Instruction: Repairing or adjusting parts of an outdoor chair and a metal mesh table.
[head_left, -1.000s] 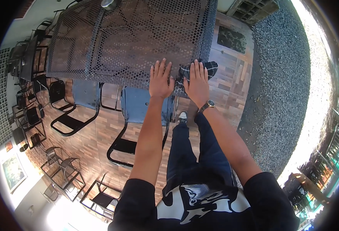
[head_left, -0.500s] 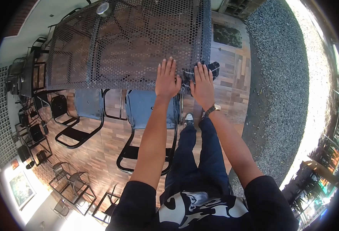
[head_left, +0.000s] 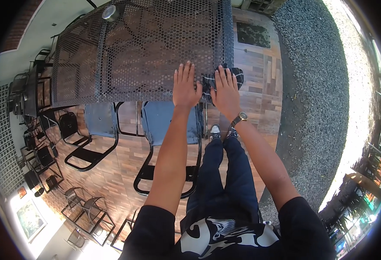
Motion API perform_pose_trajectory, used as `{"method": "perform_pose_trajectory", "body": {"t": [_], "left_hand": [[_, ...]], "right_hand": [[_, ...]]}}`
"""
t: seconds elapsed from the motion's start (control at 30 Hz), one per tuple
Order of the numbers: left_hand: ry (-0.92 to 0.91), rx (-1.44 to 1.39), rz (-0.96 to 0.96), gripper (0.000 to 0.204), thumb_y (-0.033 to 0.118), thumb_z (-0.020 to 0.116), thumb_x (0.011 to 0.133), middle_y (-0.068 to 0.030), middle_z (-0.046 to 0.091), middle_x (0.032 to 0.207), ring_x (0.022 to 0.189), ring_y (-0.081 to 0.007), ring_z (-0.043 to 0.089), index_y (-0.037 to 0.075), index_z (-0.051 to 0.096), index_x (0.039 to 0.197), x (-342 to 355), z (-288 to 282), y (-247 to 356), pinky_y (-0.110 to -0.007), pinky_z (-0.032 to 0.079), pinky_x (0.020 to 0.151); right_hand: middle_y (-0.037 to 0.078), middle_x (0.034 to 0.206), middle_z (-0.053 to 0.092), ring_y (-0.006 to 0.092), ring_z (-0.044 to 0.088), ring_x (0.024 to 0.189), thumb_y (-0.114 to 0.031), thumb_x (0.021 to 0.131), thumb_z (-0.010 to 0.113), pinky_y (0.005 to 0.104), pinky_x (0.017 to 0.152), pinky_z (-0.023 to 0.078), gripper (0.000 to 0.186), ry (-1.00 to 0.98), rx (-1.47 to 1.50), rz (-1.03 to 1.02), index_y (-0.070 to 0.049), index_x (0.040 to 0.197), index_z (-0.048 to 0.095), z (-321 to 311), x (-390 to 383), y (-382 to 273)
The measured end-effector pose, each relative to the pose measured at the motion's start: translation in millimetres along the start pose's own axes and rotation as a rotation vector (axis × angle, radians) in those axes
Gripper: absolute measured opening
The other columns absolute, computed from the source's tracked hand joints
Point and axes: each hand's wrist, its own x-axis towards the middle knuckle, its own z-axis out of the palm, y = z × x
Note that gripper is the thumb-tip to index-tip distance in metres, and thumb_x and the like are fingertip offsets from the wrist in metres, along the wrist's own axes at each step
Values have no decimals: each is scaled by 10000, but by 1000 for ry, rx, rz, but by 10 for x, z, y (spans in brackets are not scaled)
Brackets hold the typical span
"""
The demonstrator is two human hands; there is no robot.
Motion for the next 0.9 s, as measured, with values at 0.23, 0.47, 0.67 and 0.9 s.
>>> {"method": "perform_pose_trajectory", "body": {"t": [0.23,0.47,0.67,0.9], "left_hand": [[28,1,12,629,303,430,926,-74,246,1605,1491,-284,185,78,340,1507,-9,24,25,-442,142,1232],[36,6,1,624,307,428,931,-55,245,1607,1490,-276,190,95,340,1511,-30,27,-69,-440,149,1232],[33,-3,5,628,308,435,927,-57,249,1606,1489,-276,194,96,340,1511,-8,26,32,-434,148,1231],[31,26,1,625,297,434,935,-66,258,1602,1491,-280,196,96,323,1517,-13,24,-21,-430,154,1227]], "right_hand": [[124,1538,366,349,304,1431,-319,920,579,503,1176,229,591,37,-38,24,-54,1434,455,-17,101,-12],[122,1525,388,360,327,1414,-407,925,579,515,1165,238,567,-3,44,-58,-74,1380,520,-102,-126,-30],[112,1520,390,353,326,1411,-315,944,574,513,1165,240,497,77,4,-26,-43,1357,525,-3,68,-36],[120,1523,384,325,316,1422,-294,948,567,476,1179,230,517,-6,-3,-104,-23,1382,495,-28,-117,-27]]}}
